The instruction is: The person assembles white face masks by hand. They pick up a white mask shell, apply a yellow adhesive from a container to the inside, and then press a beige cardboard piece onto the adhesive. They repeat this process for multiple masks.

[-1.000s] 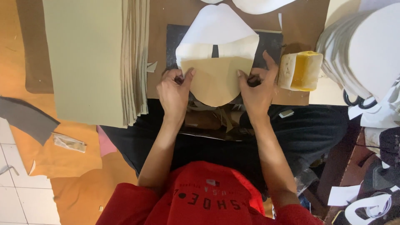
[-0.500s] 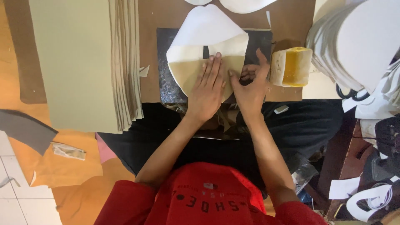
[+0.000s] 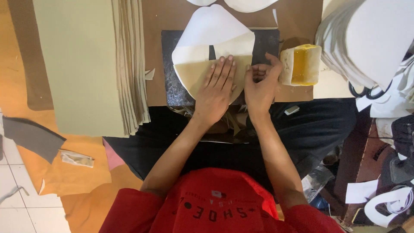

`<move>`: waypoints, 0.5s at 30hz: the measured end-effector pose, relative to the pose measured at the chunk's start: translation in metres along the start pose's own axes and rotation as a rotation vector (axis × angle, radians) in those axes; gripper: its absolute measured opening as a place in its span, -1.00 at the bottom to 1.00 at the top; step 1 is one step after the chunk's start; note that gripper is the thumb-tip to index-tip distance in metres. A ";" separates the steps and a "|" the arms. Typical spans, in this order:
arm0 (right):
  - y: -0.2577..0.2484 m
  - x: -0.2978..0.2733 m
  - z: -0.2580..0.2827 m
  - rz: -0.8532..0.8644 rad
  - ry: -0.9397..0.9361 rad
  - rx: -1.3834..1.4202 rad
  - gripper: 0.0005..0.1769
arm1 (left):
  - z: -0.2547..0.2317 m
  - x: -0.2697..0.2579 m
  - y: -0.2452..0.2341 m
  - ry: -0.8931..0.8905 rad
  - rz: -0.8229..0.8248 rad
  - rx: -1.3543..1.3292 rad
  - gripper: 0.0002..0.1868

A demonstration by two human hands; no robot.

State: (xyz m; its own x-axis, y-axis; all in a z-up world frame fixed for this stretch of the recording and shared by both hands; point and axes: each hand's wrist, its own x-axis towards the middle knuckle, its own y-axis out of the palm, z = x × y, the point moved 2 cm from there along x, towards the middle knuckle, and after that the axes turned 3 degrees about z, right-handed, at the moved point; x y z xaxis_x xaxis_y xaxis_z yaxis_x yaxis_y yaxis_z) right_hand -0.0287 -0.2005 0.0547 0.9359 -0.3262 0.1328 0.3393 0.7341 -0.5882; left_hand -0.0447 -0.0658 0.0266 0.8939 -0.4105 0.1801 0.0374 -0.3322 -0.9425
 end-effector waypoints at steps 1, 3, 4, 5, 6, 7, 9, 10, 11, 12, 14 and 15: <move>0.001 0.000 -0.002 -0.007 0.001 -0.002 -0.46 | 0.000 0.000 0.000 0.000 -0.004 -0.003 -0.39; 0.001 0.000 0.000 -0.019 -0.007 -0.026 -0.43 | -0.001 0.000 -0.001 -0.007 -0.006 -0.015 -0.40; 0.002 0.000 0.001 -0.030 -0.013 -0.051 -0.41 | -0.001 0.001 -0.002 -0.014 -0.006 -0.029 -0.41; 0.003 0.000 0.001 -0.031 -0.017 -0.050 -0.41 | -0.001 0.001 -0.005 -0.015 -0.009 -0.027 -0.41; 0.004 -0.001 0.002 -0.054 -0.068 -0.047 -0.36 | 0.000 0.002 -0.008 -0.009 -0.001 -0.029 -0.42; 0.005 -0.001 0.002 -0.078 -0.120 -0.044 -0.30 | -0.001 0.003 -0.010 -0.003 0.005 -0.032 -0.43; 0.002 -0.005 0.007 0.028 -0.228 -0.027 -0.43 | -0.002 0.002 -0.011 -0.008 0.015 -0.010 -0.42; 0.002 -0.007 0.010 0.134 -0.332 -0.013 -0.52 | -0.002 0.002 -0.011 -0.012 0.029 0.011 -0.41; 0.003 -0.011 0.015 0.142 -0.335 -0.009 -0.52 | -0.001 0.002 -0.009 -0.021 0.029 0.013 -0.41; 0.005 -0.017 0.021 0.255 -0.419 -0.035 -0.47 | -0.001 0.002 -0.006 -0.025 0.044 -0.028 -0.41; 0.007 -0.023 0.027 0.367 -0.518 -0.055 -0.42 | 0.001 0.001 -0.005 -0.034 0.048 -0.060 -0.42; 0.006 -0.022 0.025 0.420 -0.483 -0.069 -0.35 | 0.002 0.000 -0.005 -0.036 0.045 -0.057 -0.42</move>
State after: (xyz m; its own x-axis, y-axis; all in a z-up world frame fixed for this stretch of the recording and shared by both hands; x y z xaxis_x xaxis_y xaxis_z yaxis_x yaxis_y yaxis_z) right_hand -0.0447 -0.1740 0.0680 0.9304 0.2970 0.2147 -0.0570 0.6960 -0.7158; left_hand -0.0437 -0.0627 0.0308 0.9095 -0.3959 0.1264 -0.0281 -0.3621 -0.9317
